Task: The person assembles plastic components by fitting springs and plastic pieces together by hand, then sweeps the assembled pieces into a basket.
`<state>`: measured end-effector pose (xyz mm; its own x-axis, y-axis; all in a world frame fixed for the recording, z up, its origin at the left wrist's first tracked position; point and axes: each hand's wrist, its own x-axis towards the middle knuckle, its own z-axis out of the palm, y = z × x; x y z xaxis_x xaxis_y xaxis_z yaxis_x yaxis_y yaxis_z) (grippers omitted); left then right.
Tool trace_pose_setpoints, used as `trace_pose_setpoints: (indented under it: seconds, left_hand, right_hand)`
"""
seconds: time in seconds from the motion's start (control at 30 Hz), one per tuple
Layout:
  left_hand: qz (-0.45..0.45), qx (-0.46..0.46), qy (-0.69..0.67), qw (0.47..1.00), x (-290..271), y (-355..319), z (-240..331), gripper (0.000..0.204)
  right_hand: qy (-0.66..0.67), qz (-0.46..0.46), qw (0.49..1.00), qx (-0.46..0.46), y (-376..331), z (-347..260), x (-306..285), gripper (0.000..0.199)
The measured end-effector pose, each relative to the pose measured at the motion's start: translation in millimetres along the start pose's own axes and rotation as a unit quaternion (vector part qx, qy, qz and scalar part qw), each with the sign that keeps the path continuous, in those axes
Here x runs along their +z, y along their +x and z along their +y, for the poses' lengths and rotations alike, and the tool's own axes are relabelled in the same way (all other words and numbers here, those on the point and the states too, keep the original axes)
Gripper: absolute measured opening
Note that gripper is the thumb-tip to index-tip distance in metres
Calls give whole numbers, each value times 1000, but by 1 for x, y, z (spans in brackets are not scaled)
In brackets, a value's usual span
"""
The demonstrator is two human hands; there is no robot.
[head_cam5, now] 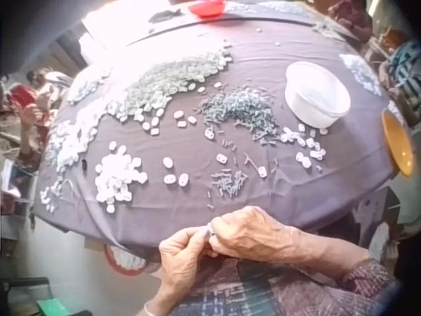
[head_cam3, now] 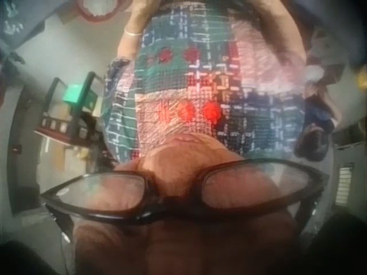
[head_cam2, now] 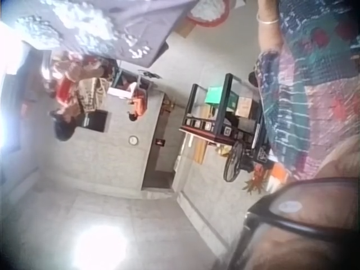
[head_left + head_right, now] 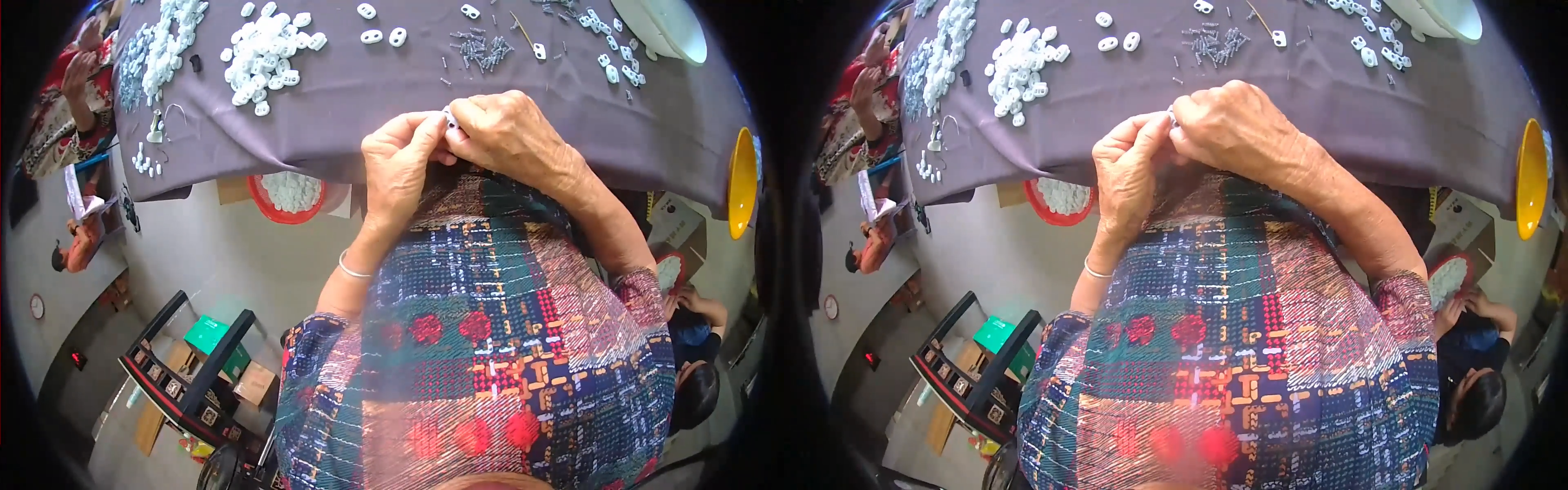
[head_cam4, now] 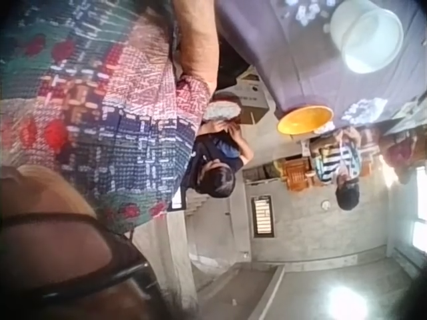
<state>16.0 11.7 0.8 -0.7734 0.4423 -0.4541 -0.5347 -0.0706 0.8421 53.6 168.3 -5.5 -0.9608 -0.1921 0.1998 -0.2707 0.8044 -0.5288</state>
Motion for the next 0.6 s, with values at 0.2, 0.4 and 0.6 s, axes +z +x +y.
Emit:
trace_pose_setpoints:
  seconds: [0.2,0.4,0.6]
  left_hand:
    - [-1,25,7,1000,-3,3,0,14]
    - [20,45,25,998,0,1,5,14]
    - [28,54,-6,998,-4,0,-6,14]
  right_hand:
    - [9,12,1000,-14,5,1,-1,16]
    - [11,11,999,-28,8,0,0,15]
    - [-15,6,999,-29,4,-7,8,15]
